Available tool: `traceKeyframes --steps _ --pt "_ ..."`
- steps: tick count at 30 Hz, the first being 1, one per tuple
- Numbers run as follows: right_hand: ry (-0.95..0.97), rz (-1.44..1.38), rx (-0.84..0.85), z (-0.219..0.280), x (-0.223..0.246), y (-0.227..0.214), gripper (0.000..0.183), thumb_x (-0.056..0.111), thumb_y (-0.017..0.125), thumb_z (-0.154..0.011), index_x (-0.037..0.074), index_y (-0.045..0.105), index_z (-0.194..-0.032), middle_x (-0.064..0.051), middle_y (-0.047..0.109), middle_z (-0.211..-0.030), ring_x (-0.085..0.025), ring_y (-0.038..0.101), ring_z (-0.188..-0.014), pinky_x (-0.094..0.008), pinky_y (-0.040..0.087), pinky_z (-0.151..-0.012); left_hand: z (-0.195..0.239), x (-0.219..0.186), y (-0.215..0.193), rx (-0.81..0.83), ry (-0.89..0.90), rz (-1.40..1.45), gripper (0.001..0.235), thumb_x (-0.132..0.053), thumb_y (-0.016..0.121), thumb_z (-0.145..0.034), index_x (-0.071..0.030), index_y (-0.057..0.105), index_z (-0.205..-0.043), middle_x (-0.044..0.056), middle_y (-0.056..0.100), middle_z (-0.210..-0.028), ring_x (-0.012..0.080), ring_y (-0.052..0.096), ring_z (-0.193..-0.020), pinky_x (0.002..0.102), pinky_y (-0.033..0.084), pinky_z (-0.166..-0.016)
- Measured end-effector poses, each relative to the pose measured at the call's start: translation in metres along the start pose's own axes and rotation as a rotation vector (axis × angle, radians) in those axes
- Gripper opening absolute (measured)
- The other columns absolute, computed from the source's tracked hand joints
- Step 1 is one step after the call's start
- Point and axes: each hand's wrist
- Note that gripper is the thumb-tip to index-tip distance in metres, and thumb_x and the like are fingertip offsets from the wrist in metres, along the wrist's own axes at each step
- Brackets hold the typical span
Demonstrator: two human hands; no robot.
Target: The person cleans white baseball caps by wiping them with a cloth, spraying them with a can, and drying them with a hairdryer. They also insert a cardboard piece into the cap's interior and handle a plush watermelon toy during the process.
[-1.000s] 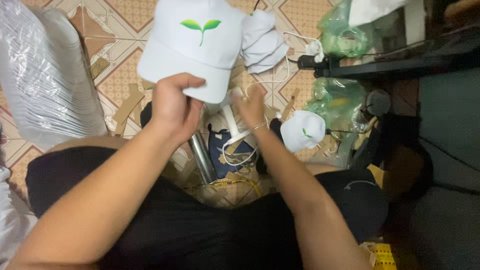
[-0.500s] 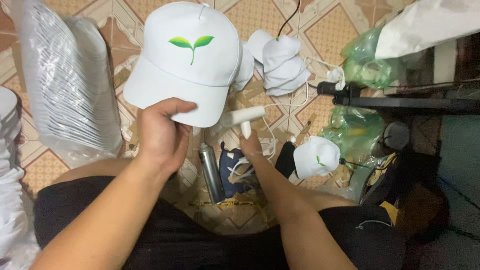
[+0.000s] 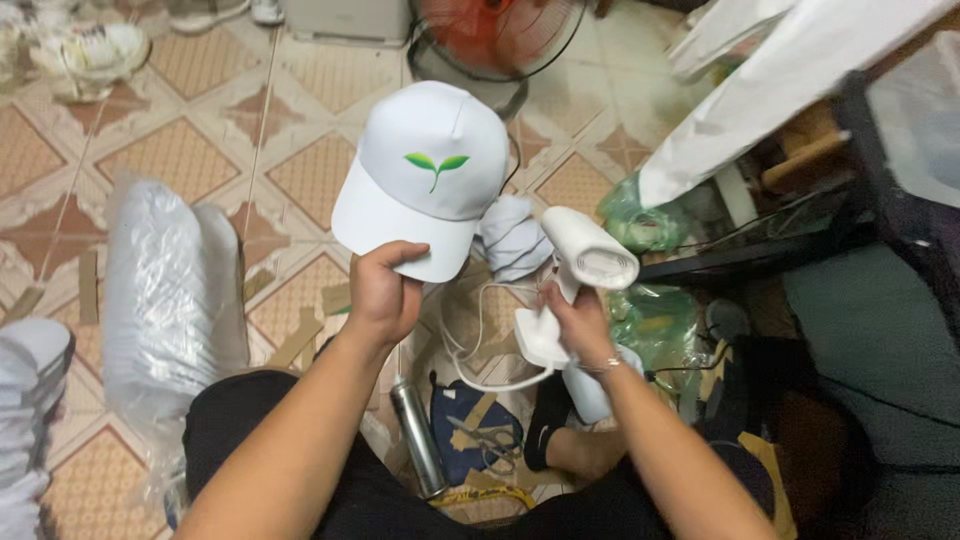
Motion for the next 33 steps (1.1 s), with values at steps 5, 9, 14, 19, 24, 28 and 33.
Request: traceKeyframes --steps 5,9,14,19,24,28,33 --pt "-0.361 0.299 0.016 0.035 0.065 -0.034 0.027 0.018 0.069 -0.09 0.0 0.068 -0.111 -0.005 0.072 -0.107 -0.013 0.068 -0.093 -0.031 0.057 -0.077 -0.003 0.009 -0.007 0.024 0.002 -0.001 0.049 0.008 0.06 -0.078 0.007 0.057 -0.127 0.017 0.066 -0.12 0.0326 0.066 -0.112 0.047 0.054 -0.1" --pt "-0.14 0.267 -0.097 0.048 0.091 -0.031 0.023 0.023 0.072 -0.091 0.002 0.07 -0.101 -0.003 0.068 -0.081 -0.013 0.061 -0.066 -0.031 0.05 -0.055 -0.005 0.015 0.0 0.008 0.004 0.001 0.055 0.008 0.059 -0.077 0.004 0.056 -0.132 0.013 0.065 -0.126 0.0305 0.063 -0.116 0.045 0.051 -0.103" --pt "0.065 0.079 -0.056 0.041 0.111 -0.003 0.027 0.025 0.074 -0.095 -0.001 0.066 -0.089 -0.003 0.062 -0.07 -0.013 0.056 -0.058 -0.029 0.046 -0.052 -0.004 0.016 0.012 -0.011 -0.11 -0.034 0.061 0.002 0.056 -0.075 -0.003 0.053 -0.135 0.012 0.064 -0.125 0.0311 0.063 -0.114 0.049 0.051 -0.1" --pt "0.014 -0.169 -0.012 0.034 0.112 0.02 0.022 0.024 0.071 -0.095 0.004 0.062 -0.098 -0.002 0.057 -0.068 -0.013 0.055 -0.057 -0.028 0.047 -0.053 -0.008 0.026 0.014 -0.035 -0.156 -0.078 0.06 0.002 0.056 -0.075 -0.001 0.053 -0.135 0.012 0.065 -0.127 0.0301 0.063 -0.116 0.047 0.051 -0.102" --pt "0.104 -0.334 -0.059 0.039 0.117 0.015 0.02 0.021 0.068 -0.096 0.004 0.058 -0.102 -0.003 0.054 -0.066 -0.014 0.055 -0.055 -0.029 0.046 -0.05 -0.013 0.041 0.011 -0.044 -0.134 -0.091 0.058 0.006 0.057 -0.076 0.003 0.052 -0.133 0.013 0.064 -0.125 0.03 0.062 -0.117 0.044 0.051 -0.103" --pt "0.168 -0.443 -0.044 0.046 0.126 0.004 0.02 0.023 0.065 -0.098 0.005 0.055 -0.1 -0.003 0.052 -0.064 -0.014 0.052 -0.05 -0.029 0.045 -0.045 -0.015 0.052 0.01 -0.125 -0.13 -0.132 0.056 0.009 0.057 -0.073 0.005 0.054 -0.128 0.015 0.065 -0.121 0.0298 0.065 -0.113 0.043 0.054 -0.099" --pt "0.126 -0.406 -0.06 0.051 0.123 0.002 0.019 0.019 0.066 -0.097 0.004 0.056 -0.101 -0.002 0.055 -0.067 -0.012 0.052 -0.05 -0.029 0.044 -0.043 -0.012 0.063 0.014 -0.101 -0.105 -0.183 0.05 0.012 0.058 -0.076 0.011 0.055 -0.126 0.018 0.064 -0.119 0.0318 0.067 -0.106 0.044 0.056 -0.094"
Point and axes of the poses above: each hand's wrist, its own z-axis away from the middle knuckle, its own y-axis out of the palm, x = y × z
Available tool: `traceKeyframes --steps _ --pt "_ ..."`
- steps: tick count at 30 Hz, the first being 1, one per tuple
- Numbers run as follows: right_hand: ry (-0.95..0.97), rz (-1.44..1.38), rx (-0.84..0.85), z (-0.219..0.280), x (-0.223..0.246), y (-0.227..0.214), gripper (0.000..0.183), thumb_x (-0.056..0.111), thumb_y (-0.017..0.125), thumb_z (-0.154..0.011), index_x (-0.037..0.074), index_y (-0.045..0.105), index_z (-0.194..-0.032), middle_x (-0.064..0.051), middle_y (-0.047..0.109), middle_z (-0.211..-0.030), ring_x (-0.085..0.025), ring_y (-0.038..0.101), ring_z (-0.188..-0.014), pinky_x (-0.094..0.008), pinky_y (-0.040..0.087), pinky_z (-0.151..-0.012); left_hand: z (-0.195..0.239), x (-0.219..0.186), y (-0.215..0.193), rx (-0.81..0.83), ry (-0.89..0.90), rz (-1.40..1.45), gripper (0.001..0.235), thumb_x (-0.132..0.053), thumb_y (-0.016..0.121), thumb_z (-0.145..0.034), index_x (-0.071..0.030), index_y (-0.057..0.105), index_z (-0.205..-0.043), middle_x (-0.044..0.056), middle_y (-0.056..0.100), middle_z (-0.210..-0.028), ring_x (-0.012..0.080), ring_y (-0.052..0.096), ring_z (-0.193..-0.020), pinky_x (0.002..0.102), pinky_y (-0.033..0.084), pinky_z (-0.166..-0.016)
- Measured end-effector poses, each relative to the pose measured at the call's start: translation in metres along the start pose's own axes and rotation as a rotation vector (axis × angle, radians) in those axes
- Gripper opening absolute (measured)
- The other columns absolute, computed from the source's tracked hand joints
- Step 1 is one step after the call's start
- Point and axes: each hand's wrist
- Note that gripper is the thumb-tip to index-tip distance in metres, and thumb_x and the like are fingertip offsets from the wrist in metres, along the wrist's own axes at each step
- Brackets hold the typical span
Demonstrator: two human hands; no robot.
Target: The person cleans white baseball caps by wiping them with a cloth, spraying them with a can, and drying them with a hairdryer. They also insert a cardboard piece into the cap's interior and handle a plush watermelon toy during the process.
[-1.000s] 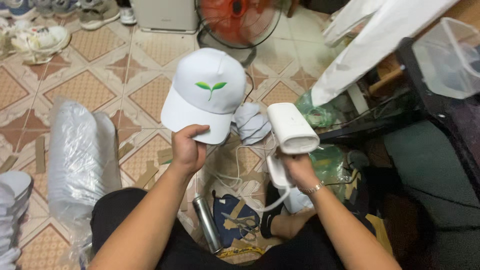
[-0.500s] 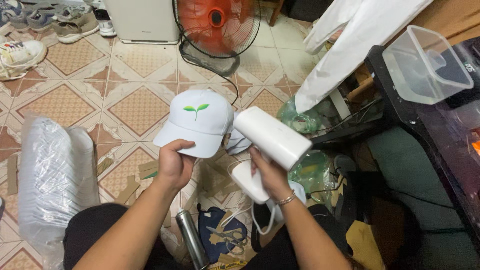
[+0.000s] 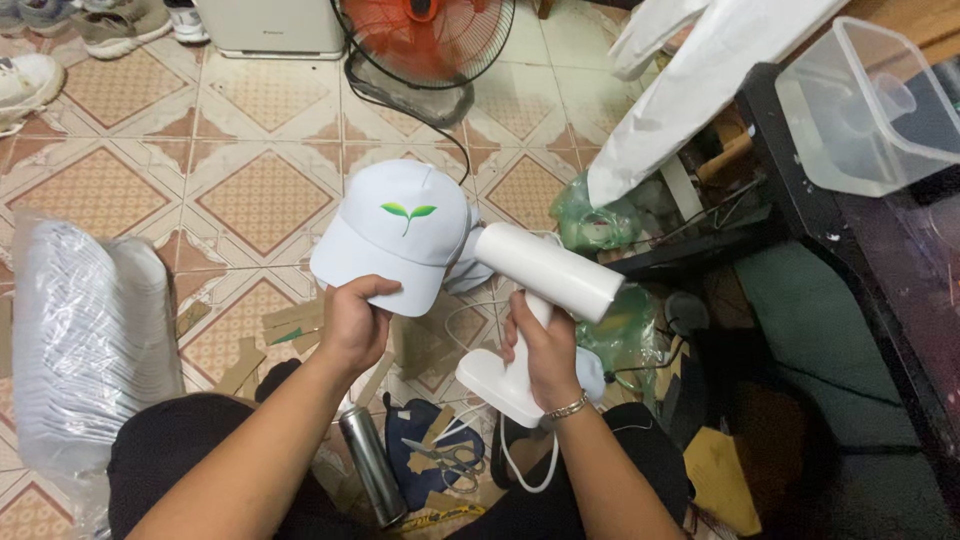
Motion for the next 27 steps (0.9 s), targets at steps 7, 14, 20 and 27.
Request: traceKeyframes --steps 7,14,20,27 --pt "-0.109 0.37 -0.073 0.005 -0.018 -0.001 0.02 0.019 0.074 -0.092 0.001 0.068 -0.097 -0.004 0.062 -0.065 -0.01 0.053 -0.045 -0.027 0.043 -0.041 0.01 0.01 0.011 -0.002 -0.075 0.04 0.049 0.013 0.057 -0.075 0.008 0.056 -0.123 0.017 0.067 -0.116 0.03 0.07 -0.105 0.043 0.059 -0.092" --pt "-0.093 0.419 -0.178 -0.011 -0.012 0.001 0.028 0.023 0.078 -0.089 -0.001 0.071 -0.102 -0.002 0.066 -0.069 -0.009 0.054 -0.044 -0.026 0.042 -0.039 0.016 0.023 0.005 0.055 -0.034 -0.044 0.051 0.013 0.061 -0.072 0.006 0.057 -0.123 0.014 0.066 -0.113 0.0276 0.069 -0.102 0.041 0.057 -0.09" --pt "-0.157 0.344 0.012 0.002 -0.021 0.012 0.031 0.018 0.078 -0.085 0.002 0.068 -0.109 0.003 0.07 -0.078 -0.005 0.054 -0.048 -0.024 0.043 -0.04 0.018 0.023 -0.003 0.034 -0.033 -0.126 0.044 0.013 0.062 -0.073 0.007 0.059 -0.117 0.016 0.066 -0.11 0.0279 0.069 -0.099 0.041 0.057 -0.088" --pt "-0.057 0.543 -0.107 -0.015 -0.015 0.014 0.03 0.023 0.077 -0.092 -0.001 0.07 -0.108 -0.006 0.066 -0.069 -0.009 0.056 -0.043 -0.027 0.045 -0.038 0.024 0.02 -0.012 -0.052 -0.058 -0.119 0.034 0.012 0.063 -0.073 0.008 0.063 -0.107 0.015 0.068 -0.1 0.0266 0.069 -0.09 0.039 0.055 -0.08"
Point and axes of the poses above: each hand's wrist, its own z-axis away from the middle knuckle, its own y-axis out of the palm, x = y × z
